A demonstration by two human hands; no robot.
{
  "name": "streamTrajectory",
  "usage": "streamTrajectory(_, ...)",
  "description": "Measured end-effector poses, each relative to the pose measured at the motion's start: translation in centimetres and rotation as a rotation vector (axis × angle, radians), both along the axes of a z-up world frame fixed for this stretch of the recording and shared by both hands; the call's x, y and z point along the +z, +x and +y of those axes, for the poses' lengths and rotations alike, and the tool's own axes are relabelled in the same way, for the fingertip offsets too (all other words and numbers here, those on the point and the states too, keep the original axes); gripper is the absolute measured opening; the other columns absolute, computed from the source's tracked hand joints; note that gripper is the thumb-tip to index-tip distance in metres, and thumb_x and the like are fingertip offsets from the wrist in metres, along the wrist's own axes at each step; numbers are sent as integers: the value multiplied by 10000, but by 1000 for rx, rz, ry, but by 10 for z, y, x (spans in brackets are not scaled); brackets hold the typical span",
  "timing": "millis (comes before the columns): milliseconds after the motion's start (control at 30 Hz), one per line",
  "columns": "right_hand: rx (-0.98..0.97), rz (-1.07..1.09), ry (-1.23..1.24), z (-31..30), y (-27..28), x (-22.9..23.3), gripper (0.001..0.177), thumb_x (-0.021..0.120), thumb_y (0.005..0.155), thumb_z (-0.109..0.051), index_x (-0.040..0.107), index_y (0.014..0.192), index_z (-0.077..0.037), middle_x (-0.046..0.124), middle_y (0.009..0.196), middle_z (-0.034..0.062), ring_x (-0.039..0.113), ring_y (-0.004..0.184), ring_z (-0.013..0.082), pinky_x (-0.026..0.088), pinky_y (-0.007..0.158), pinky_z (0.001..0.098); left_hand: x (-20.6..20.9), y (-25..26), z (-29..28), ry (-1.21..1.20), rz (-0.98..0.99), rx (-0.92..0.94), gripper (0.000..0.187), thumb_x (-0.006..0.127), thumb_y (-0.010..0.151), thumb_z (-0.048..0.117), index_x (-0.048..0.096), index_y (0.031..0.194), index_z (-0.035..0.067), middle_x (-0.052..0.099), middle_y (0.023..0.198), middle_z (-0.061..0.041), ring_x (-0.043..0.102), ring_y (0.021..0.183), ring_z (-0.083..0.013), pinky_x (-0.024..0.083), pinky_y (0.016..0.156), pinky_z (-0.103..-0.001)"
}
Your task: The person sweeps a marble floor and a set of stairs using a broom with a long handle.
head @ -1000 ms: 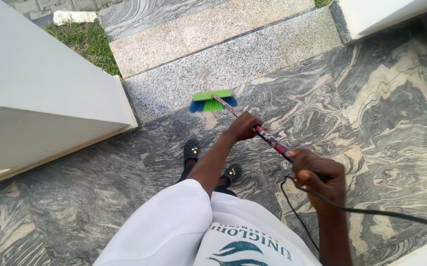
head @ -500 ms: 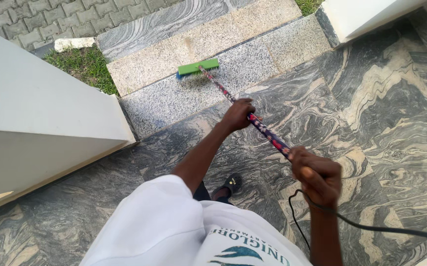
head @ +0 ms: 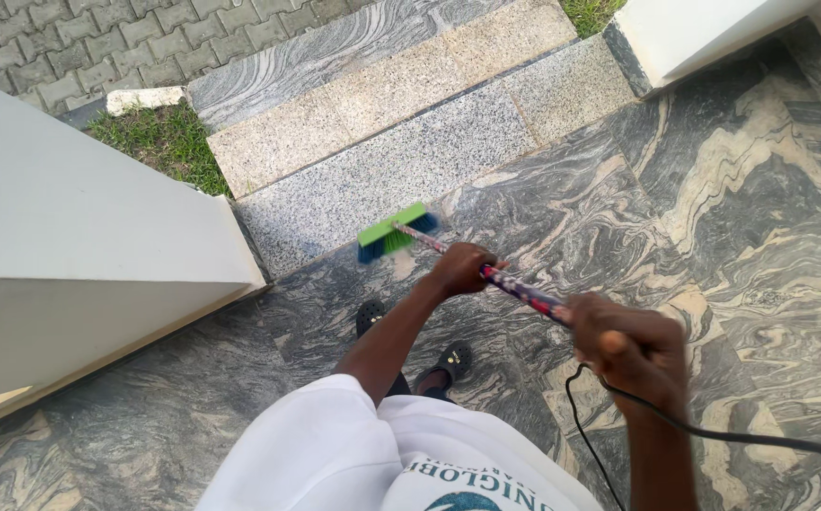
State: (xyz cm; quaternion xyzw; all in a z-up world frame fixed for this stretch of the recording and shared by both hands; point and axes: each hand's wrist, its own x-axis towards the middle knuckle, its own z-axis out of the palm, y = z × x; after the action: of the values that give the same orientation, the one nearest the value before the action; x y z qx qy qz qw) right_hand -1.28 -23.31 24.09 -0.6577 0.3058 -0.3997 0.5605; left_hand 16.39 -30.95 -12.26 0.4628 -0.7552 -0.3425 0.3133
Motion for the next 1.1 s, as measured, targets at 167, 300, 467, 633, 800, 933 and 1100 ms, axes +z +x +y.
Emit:
streamTrajectory(167,150,85,38,-12,54,-66,519,572,1049,-381,551,615,-98,528,608,10,581,681,160,417,1154,494,-41,81,-11,-35,-202,175,167,770,772,209,660,766,83,673,827,-116,680,867,-361,544,758,-490)
streamTrajectory(300,207,122,28,-33,65,-106,481,592,1041,-308,576,624,-70,559,616,14,560,643,142,400,1185,468,-53,90,-41,3,-272,338,139,765,737,171,675,811,94,646,892,-141,648,917,-373,545,790,-483)
streamTrajectory(467,49,120,168,-39,70,-129,496,628,1029,-290,575,596,-55,484,568,27,435,542,138,464,1055,442,-17,97,-59,-129,-321,257,139,753,755,173,665,803,77,642,856,-137,645,894,-369,537,776,-489)
streamTrajectory(633,59,-79,-8,-25,75,-68,639,514,1104,-445,495,593,-61,447,576,29,407,572,148,438,935,382,59,97,-39,-214,-68,326,457,761,895,378,577,650,39,583,687,-129,584,707,-323,481,677,-474)
streamTrajectory(800,177,-169,-120,-23,63,29,695,547,1042,-594,456,538,-124,414,491,-2,344,456,134,364,618,352,104,68,-10,-301,96,297,455,673,988,261,556,578,105,510,513,-58,485,482,-244,417,551,-422)
streamTrajectory(933,172,-208,-92,-36,60,75,680,589,1015,-602,456,552,-123,391,497,-9,307,436,140,299,575,350,114,52,6,-408,187,271,356,639,921,205,532,591,124,457,465,-41,416,393,-220,390,468,-402)
streamTrajectory(1100,223,-87,-29,-30,81,35,665,600,1027,-581,491,563,-119,441,510,2,397,475,125,464,654,363,78,80,29,-417,123,288,382,625,971,175,509,613,112,479,494,-53,440,396,-228,423,472,-418)
